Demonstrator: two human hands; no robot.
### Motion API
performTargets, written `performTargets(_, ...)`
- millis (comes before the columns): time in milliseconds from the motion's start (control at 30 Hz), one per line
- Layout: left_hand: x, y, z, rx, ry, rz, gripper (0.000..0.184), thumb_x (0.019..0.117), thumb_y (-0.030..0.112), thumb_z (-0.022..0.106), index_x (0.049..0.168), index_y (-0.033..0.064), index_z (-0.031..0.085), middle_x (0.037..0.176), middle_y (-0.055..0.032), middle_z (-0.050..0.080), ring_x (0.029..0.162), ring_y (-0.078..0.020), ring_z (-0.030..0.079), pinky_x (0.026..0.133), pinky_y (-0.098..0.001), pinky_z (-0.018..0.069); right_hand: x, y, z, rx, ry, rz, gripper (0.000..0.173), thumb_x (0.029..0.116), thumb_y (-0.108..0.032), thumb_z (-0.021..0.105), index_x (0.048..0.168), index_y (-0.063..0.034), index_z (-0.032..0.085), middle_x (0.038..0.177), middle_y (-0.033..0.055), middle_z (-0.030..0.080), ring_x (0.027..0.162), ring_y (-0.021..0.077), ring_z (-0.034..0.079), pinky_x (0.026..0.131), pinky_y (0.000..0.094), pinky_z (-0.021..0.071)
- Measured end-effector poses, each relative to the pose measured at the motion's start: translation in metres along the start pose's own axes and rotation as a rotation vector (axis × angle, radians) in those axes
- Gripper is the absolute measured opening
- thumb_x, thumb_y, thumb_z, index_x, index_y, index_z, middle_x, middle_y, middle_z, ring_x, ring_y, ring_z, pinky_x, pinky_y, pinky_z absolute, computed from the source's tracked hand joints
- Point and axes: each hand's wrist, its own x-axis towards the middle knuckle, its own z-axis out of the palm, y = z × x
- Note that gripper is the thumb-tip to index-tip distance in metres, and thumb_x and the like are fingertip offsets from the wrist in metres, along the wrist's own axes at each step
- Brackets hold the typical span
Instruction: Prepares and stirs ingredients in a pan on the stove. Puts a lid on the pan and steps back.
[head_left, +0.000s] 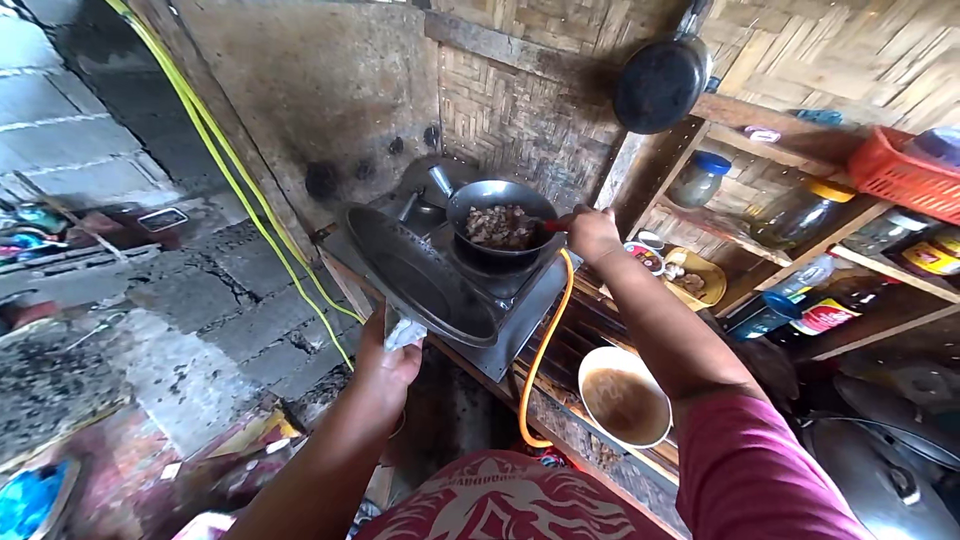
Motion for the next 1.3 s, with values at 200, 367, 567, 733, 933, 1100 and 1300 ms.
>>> performTargets(200,0.003,0.001,-0.005,-0.006,0.001,0.019,0.018,0.1110,0.018,0.035,0.109,0.0102,0.052,0.084,-0.0051,0.063,0.072,-0.0129,0.065,0.061,-0.0296,0.0568,-0.010,0.016,-0.028,0.086,0.083,-0.003,0.035,0.0908,-0.016,0.069,0.122,-0.0313,0.077,0.129,0.0141,0.068,0.124,0.0378,0.060,0.104,0.0684,0.0389)
performTargets(367,0.003,0.004,-0.007,-0.031,0.003,0.024,0.022,0.1116,0.020,0.034,0.112,0.0100,0.053,0.089,-0.0057,0.064,0.078,-0.0142,0.066,0.065,-0.0315,0.0581,0.003,0.005,-0.020,0.062,-0.005,-0.042,0.039,0.0900,-0.010,0.066,0.122,-0.0302,0.076,0.129,0.0141,0.068,0.123,0.0389,0.061,0.103,0.0698,0.0401)
performTargets(567,0.003,0.006,-0.011,-0.008,0.009,0.049,0.020,0.1109,0.019,0.036,0.111,0.0102,0.054,0.088,-0.0051,0.065,0.077,-0.0135,0.066,0.064,-0.0309,0.0578,0.050,0.005,0.001,0.258,0.073,0.157,0.039,0.0936,-0.015,0.062,0.130,-0.0262,0.072,0.139,0.0161,0.064,0.128,0.0399,0.059,0.105,0.0704,0.0408)
performTargets(733,0.002,0.012,-0.015,-0.040,0.032,0.042,0.025,0.1119,0.023,0.033,0.111,0.0106,0.055,0.088,-0.0052,0.065,0.077,-0.0130,0.067,0.064,-0.0302,0.0584,0.054,-0.016,0.023,0.245,-0.033,0.136,0.035,0.0979,-0.020,0.060,0.130,-0.0220,0.071,0.140,0.0173,0.062,0.130,0.0413,0.058,0.104,0.0704,0.0418)
performTargets(933,0.009,0.014,-0.013,-0.040,0.045,0.056,0.024,0.1119,0.024,0.033,0.112,0.0105,0.054,0.087,-0.0054,0.065,0.075,-0.0132,0.067,0.062,-0.0297,0.0578,0.059,-0.004,0.017,0.263,0.060,0.182,0.037,0.0948,-0.016,0.061,0.129,-0.0245,0.072,0.139,0.0163,0.064,0.127,0.0397,0.060,0.105,0.0693,0.0421)
performTargets(1100,0.024,0.041,0.024,0.217,-0.017,0.069,0.013,0.1091,0.015,0.041,0.103,0.0121,0.052,0.077,-0.0004,0.059,0.062,-0.0079,0.058,0.054,-0.0237,0.0511,0.040,0.008,0.022,0.436,0.209,0.161,0.037,0.0985,-0.021,0.062,0.134,-0.0224,0.070,0.137,0.0177,0.064,0.126,0.0402,0.061,0.105,0.0660,0.0444)
performTargets(1300,0.086,0.062,0.115,0.744,-0.309,0.166,0.032,0.1082,0.030,0.050,0.132,0.0086,0.057,0.110,-0.0048,0.064,0.092,-0.0113,0.062,0.081,-0.0319,0.0550,-0.039,0.045,0.032,1.635,0.309,0.495,0.027,0.1028,-0.015,0.058,0.128,-0.0051,0.061,0.089,0.0032,0.066,0.058,0.0066,0.053,0.050,0.0225,0.0453)
